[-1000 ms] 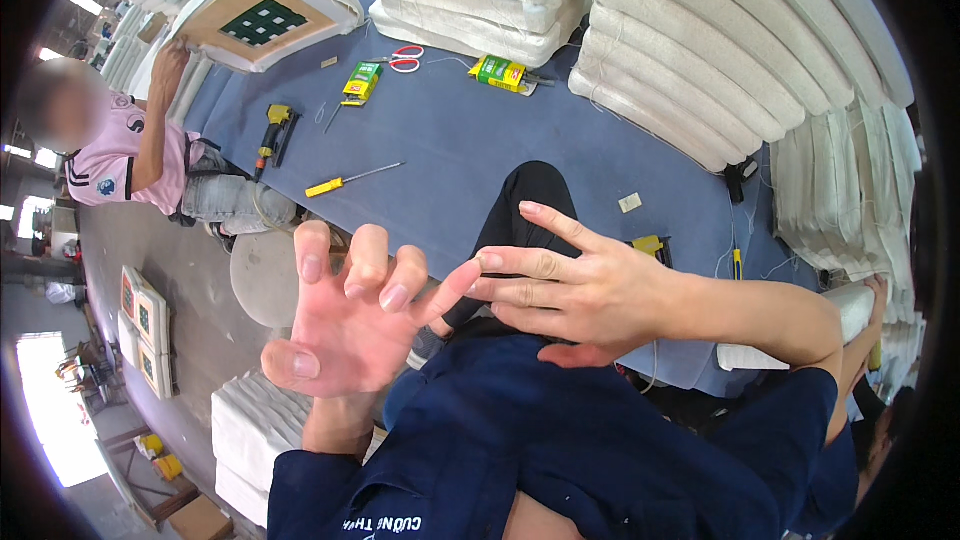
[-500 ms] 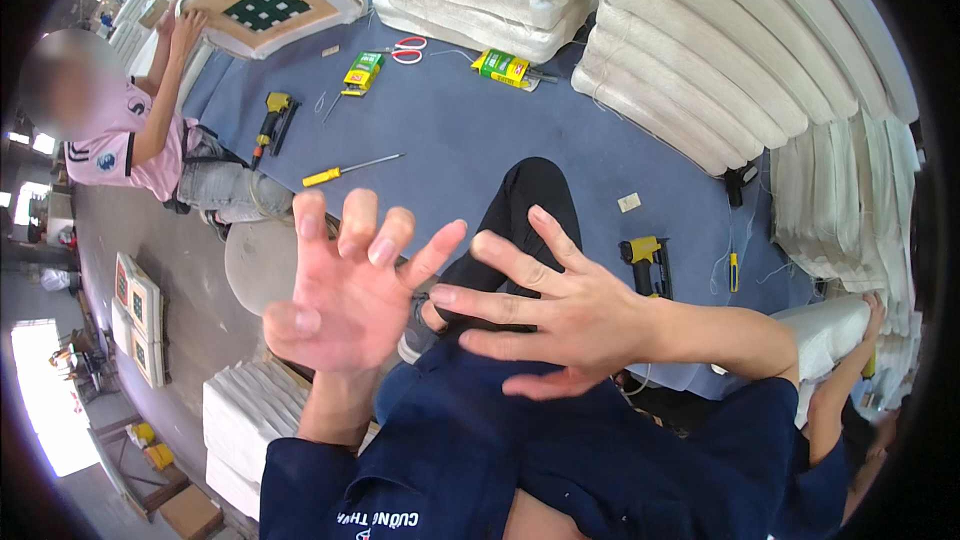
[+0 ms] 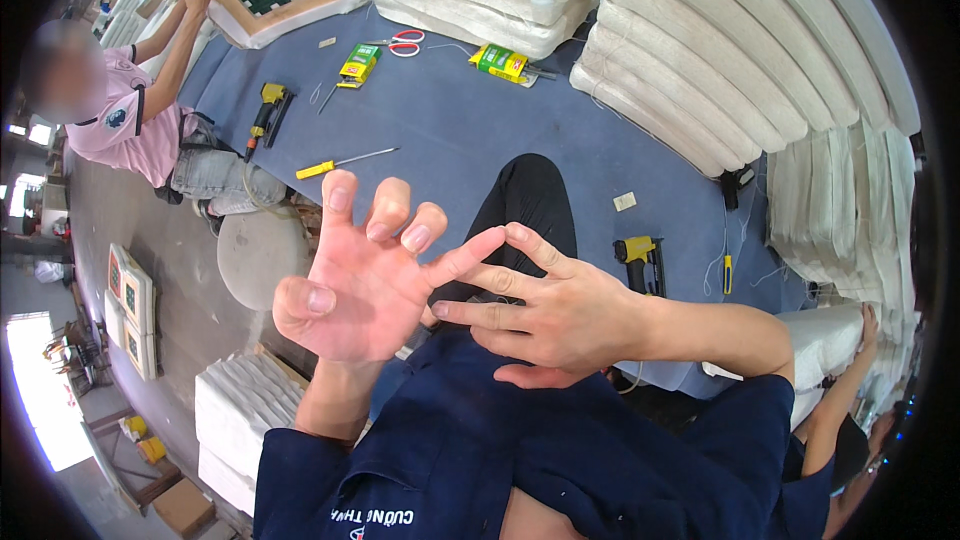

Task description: The person sits on the floor in a workshop and uses a staple gun to attach white fabric to rectangular foam cushions. They repeatedly pick up cushions, wrap the fabric around the edges, and secure it with staples before stacking the finished items.

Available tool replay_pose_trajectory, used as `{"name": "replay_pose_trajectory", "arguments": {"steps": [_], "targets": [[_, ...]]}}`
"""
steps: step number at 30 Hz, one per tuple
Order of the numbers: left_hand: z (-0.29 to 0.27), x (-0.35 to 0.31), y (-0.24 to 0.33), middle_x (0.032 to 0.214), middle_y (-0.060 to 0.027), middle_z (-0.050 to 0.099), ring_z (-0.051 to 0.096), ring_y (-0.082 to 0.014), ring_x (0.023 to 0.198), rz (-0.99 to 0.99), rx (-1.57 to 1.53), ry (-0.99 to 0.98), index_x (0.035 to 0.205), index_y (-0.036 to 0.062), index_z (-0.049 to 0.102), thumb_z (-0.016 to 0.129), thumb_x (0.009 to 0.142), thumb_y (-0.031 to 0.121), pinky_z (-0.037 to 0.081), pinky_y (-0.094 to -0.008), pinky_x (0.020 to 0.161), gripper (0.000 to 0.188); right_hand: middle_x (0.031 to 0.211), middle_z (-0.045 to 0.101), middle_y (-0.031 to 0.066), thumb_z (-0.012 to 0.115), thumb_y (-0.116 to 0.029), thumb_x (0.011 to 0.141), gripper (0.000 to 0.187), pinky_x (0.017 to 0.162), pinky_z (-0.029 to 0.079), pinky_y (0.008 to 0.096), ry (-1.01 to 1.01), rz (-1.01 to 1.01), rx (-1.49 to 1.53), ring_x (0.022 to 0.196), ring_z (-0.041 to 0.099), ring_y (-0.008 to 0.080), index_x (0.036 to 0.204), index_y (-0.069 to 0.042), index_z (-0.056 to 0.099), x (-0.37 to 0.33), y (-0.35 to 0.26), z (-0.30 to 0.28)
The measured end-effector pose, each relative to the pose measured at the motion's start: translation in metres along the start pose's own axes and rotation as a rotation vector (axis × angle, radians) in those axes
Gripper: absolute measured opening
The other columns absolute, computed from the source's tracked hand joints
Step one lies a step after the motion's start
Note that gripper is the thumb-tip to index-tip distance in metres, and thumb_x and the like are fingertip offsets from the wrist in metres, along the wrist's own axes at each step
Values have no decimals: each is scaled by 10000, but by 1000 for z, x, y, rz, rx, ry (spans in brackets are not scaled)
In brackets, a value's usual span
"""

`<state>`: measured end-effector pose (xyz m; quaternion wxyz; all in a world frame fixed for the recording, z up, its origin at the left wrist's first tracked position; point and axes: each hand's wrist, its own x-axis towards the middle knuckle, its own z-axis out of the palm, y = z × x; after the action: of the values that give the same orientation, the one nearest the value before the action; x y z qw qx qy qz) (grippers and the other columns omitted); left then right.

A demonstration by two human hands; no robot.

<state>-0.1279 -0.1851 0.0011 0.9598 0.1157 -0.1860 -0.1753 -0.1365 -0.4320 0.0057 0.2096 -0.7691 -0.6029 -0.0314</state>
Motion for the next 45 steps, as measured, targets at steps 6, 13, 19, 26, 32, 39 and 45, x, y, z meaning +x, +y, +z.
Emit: {"name": "replay_pose_trajectory", "arguments": {"steps": [6, 13, 19, 26, 32, 39, 45], "targets": [[15, -5, -8, 1147, -53, 407, 484, -303, 1228, 84, 348, -34, 1318, 186, 458, 686, 758, 172, 69, -814, 1317, 604, 1462, 704, 52, 757, -477, 896, 443, 1363, 161, 662, -96, -10, -53, 1549, 471, 328, 1043, -69, 846, -1, 0, -9], [18, -17, -7, 1178, -38, 438, 472, -256, 1327, -39, -221, 34, 1331, 204, 483, 675, 756, 123, -80, -789, 1310, 612, 1472, 710, 121, 599, -411, 941, 599, 1410, 117, 528, -149, -193, -479, 1593, 435, 317, 1331, 8, 772, -18, 9, -4], [34, -15, -13, 1202, -30, 468, 464, -256, 1371, 71, -478, 305, 1326, 215, 517, 712, 725, 154, -159, -785, 1285, 635, 1420, 740, 144, 586, -335, 912, 545, 1419, 87, 521, -164, -336, -647, 1591, 442, 336, 1302, -18, 796, -23, 26, -25], [20, -12, -8, 1147, -44, 393, 450, -274, 1269, 0, -306, 18, 1262, 164, 447, 647, 722, 66, -83, -729, 1334, 584, 1099, 819, 79, 595, -331, 898, 488, 1409, 62, 600, -294, -423, -701, 1358, 663, 300, 1174, -7, 832, -8, 27, -45], [27, -10, -11, 1073, -40, 377, 463, -281, 1159, 58, -58, -26, 1179, 175, 416, 668, 718, 60, 45, -732, 1351, 538, 1193, 805, 192, 590, -382, 889, 520, 1382, 138, 652, -48, -283, -461, 1325, 687, 371, 1051, 39, 849, -8, 15, -24], [-1, -6, -20, 1097, -40, 416, 496, -291, 1125, 167, 54, 2, 1237, 185, 464, 686, 740, 118, 157, -671, 1368, 548, 1172, 792, 94, 782, -323, 909, 245, 1300, 308, 687, 324, -29, 400, 1235, 730, 325, 831, -95, 740, 9, -6, -12], [-25, 4, -30, 1123, -58, 432, 499, -286, 1128, 280, 121, 24, 1234, 179, 470, 662, 749, 131, 308, -639, 1335, 524, 1038, 753, 83, 685, 54, 1018, 155, 880, 606, 332, 1241, 614, 986, 921, 748, 155, 1168, 47, 723, 42, 3, 16]]}}
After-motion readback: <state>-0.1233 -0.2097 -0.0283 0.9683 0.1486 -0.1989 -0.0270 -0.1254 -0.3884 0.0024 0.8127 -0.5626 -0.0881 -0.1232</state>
